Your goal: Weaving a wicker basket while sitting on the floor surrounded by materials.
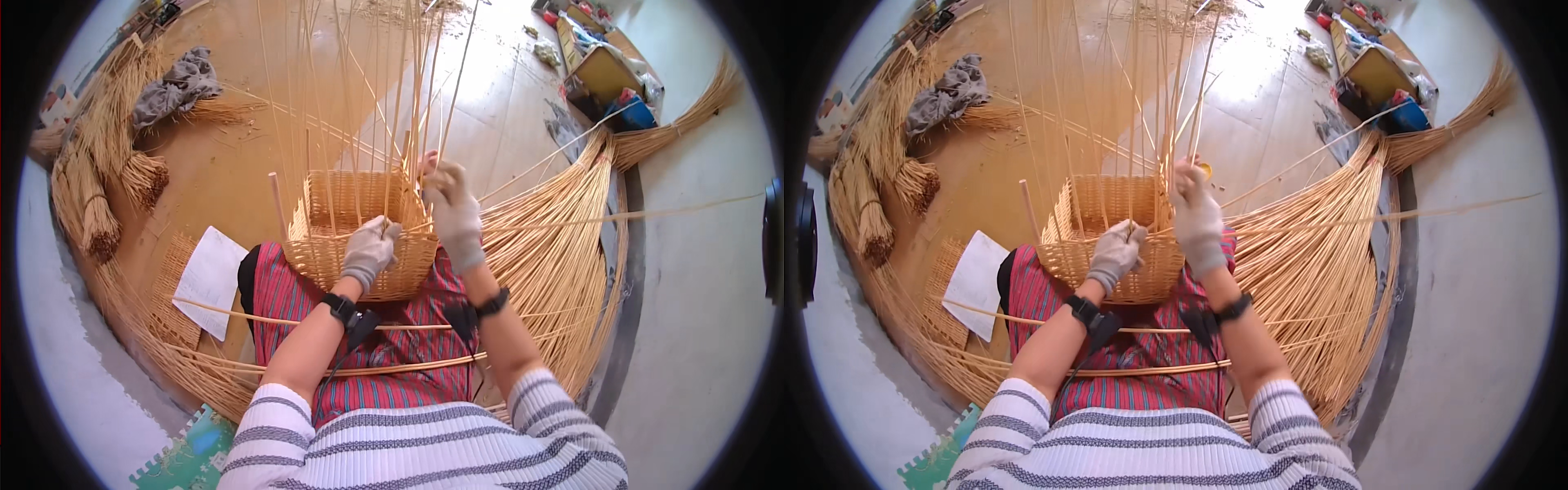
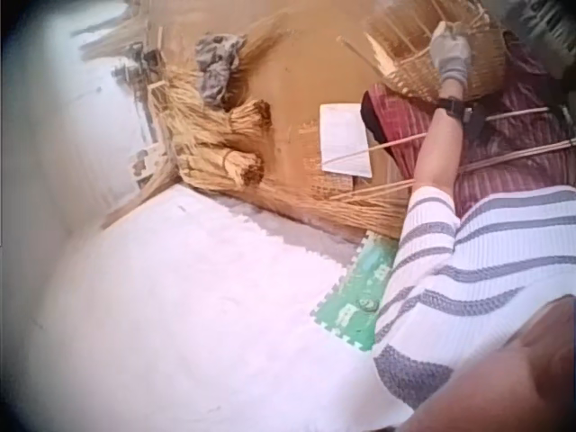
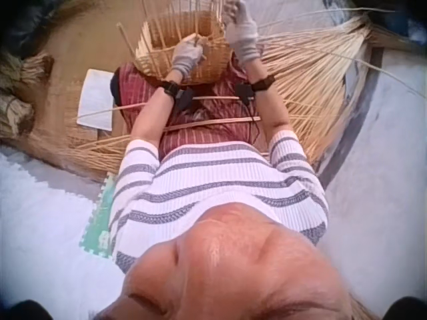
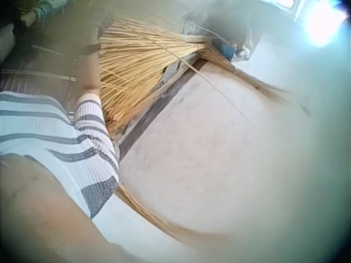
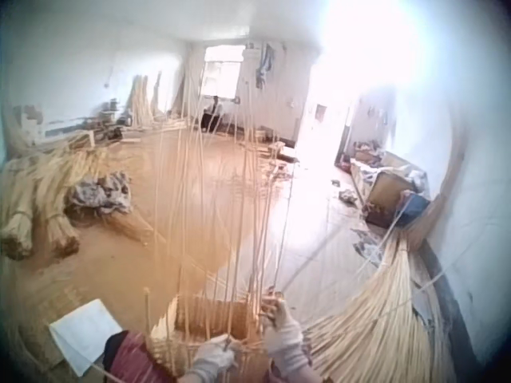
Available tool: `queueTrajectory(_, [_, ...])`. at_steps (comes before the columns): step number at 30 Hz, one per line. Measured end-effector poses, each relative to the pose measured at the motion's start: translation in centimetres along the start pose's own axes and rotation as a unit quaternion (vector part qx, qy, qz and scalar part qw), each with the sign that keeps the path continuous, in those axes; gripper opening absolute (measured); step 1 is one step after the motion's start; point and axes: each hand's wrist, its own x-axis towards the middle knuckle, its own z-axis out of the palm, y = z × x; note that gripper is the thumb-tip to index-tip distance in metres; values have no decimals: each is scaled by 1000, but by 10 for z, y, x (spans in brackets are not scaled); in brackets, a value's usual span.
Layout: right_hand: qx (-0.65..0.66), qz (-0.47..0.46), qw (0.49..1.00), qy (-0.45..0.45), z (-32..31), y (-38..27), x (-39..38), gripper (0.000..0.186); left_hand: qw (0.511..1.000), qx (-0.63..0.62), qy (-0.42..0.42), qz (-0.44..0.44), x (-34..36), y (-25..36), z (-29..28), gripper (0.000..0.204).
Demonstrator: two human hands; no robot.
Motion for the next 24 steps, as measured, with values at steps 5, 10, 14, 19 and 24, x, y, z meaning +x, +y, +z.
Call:
queueTrajectory(5, [-141,7,990,-30,20,-53,47,73,992,-35,-7,-118,6,45,-11,35])
queueTrajectory(10, [273,-18,952,137,-16,39,-54,24,993,-62,-41,-92,11,38,-3,23])
queueTrajectory(14, [211,71,967,121,-33,47,-70,16,973,-216,-1,-78,7,39,9,31])
queueTrajectory(19, [307,54,943,119,-29,29,-79,21,984,-110,50,-129,22,57,16,46])
queueTrajectory(24, [273,176,945,39,-64,30,-63,25,974,-200,-12,-103,20,43,-1,36])
